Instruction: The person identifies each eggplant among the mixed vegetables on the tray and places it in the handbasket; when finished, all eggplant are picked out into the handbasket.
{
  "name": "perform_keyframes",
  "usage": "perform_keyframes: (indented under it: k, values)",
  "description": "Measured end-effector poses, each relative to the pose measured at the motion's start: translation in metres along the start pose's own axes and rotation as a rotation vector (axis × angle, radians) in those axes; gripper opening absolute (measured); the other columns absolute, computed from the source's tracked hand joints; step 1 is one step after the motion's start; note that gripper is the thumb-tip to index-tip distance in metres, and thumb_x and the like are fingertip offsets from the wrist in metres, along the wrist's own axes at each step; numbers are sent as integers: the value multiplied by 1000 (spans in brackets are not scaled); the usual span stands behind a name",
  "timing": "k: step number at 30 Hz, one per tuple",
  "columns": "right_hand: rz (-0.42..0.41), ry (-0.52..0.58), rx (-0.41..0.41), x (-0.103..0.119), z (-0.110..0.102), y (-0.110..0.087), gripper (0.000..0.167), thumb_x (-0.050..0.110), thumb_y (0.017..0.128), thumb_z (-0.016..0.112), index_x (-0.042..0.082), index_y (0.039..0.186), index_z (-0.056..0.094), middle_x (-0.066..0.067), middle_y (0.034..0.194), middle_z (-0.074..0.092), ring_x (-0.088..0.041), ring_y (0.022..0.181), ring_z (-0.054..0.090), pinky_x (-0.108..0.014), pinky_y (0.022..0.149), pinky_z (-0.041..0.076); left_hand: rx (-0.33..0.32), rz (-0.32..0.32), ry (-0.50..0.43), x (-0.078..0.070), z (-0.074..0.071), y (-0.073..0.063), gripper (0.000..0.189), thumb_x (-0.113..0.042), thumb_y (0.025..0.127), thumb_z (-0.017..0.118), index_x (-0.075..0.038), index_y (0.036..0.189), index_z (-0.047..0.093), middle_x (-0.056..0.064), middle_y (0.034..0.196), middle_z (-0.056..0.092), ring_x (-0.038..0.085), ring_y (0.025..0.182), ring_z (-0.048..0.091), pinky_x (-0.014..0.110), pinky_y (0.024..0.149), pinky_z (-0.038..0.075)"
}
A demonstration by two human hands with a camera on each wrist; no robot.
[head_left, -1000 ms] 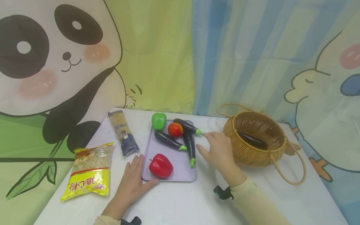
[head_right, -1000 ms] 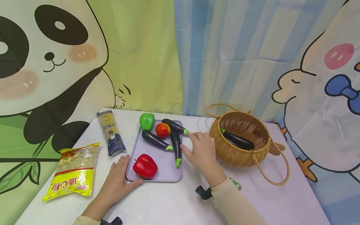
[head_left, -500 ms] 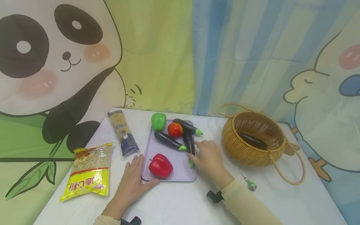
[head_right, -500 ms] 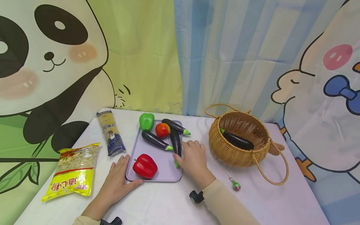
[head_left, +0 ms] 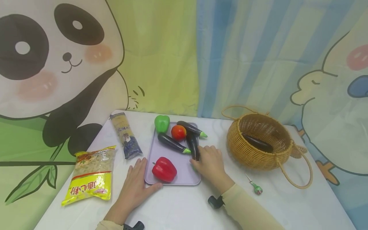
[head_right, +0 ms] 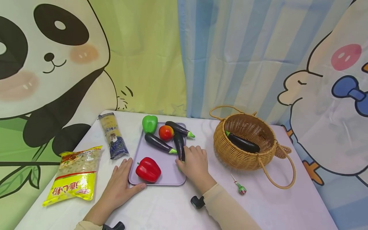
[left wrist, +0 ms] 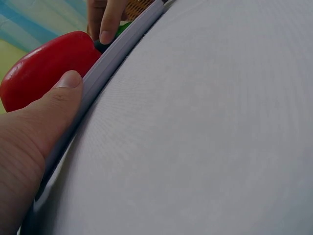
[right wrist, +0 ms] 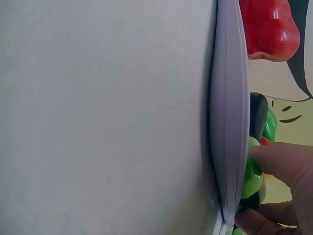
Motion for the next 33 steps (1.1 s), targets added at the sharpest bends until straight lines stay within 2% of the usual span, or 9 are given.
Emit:
perform_keyframes:
  k: [3,8,13,19,28,33]
  values:
    - [-12,-6,-16,2,-1,0,45,46,85,81,16,117,71,3,82,59,-22,84,48,-36,76,38,0,-1,0,0,0,0,124,-74,78,76,-5,166,24,18,172,29,40,163,16,65,131,13]
    - [-52,-17,-37,8,-1,-2,49,37,82,81,13,124,73,2,87,63,-20,83,49,-38,80,42,0,-1,-3,0,1,0,124,-75,77,76,-6,166,24,17,173,28,40,163,16,65,131,13]
    - [-80,-54,-42,10,2,-3,44,39,82,80,15,118,75,3,85,63,-19,80,48,-39,81,45,-13,16,0,-1,1,0,124,-76,78,75,-5,166,24,17,173,28,39,163,16,64,131,13]
    - [-69,-53,-28,10,3,-4,36,41,83,80,17,110,76,5,82,63,-18,79,47,-37,80,43,-48,40,0,-2,-2,-1,123,-78,79,72,-2,165,26,19,171,30,41,162,19,64,131,14]
    - [-49,-5,-15,10,-1,-6,36,35,82,80,15,112,77,5,83,65,-18,81,48,-37,81,43,-47,42,8,-3,-3,-1,122,-77,80,73,-2,164,27,20,171,31,41,162,20,64,131,15]
    - [-49,3,-24,5,-6,-7,37,34,82,81,17,114,77,4,90,68,-17,83,50,-37,82,44,-50,45,8,-2,-3,-1,121,-75,80,74,-2,164,27,20,170,33,42,161,21,65,130,16]
Point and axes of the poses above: each hand's wrist, its own y-axis towards the middle knuckle, its own z-axis out of the palm, x = y × z, the point moved 8 cm from there along y, towards the middle knuckle
